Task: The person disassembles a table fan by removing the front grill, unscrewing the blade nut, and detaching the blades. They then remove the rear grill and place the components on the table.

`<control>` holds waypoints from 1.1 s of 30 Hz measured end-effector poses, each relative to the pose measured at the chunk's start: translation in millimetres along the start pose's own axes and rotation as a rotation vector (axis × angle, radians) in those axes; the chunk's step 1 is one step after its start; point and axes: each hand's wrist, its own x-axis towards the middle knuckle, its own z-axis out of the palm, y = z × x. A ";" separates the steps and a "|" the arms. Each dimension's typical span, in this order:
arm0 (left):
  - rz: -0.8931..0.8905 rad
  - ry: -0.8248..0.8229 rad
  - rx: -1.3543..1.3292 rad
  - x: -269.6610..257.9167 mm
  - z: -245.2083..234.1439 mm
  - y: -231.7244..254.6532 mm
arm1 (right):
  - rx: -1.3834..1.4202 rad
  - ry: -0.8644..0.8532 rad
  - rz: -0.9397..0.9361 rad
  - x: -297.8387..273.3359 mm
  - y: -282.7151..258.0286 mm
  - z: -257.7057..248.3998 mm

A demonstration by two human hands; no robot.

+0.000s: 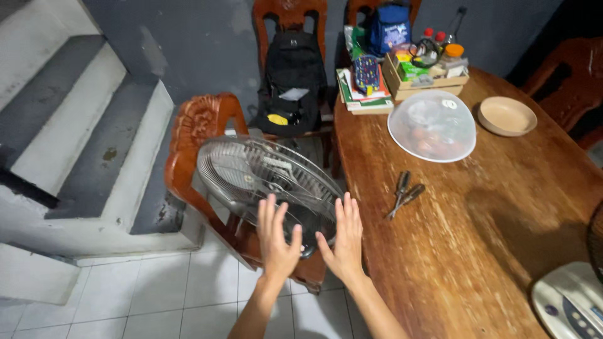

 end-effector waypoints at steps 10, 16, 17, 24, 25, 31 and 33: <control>-0.167 0.480 0.191 23.9 -36.2 -224.3 | -0.052 0.020 0.099 48.3 26.6 50.9; -0.418 0.224 0.333 49.6 -79.2 -326.0 | -0.002 0.062 0.062 52.7 46.1 57.8; -0.463 0.147 0.317 53.6 -82.1 -332.8 | 0.009 0.055 0.060 51.7 46.2 57.5; -0.427 0.090 0.402 81.9 -89.1 -351.4 | 0.024 0.063 0.032 51.9 46.9 58.7; -0.403 0.078 0.388 85.7 -91.8 -356.0 | 0.018 0.062 0.034 54.6 49.4 59.7; -0.355 0.069 0.388 98.2 -109.2 -383.2 | 0.056 0.009 0.030 55.7 51.7 70.2; -0.360 0.066 0.409 108.9 -112.9 -391.2 | 0.085 -0.003 0.009 59.3 48.6 73.7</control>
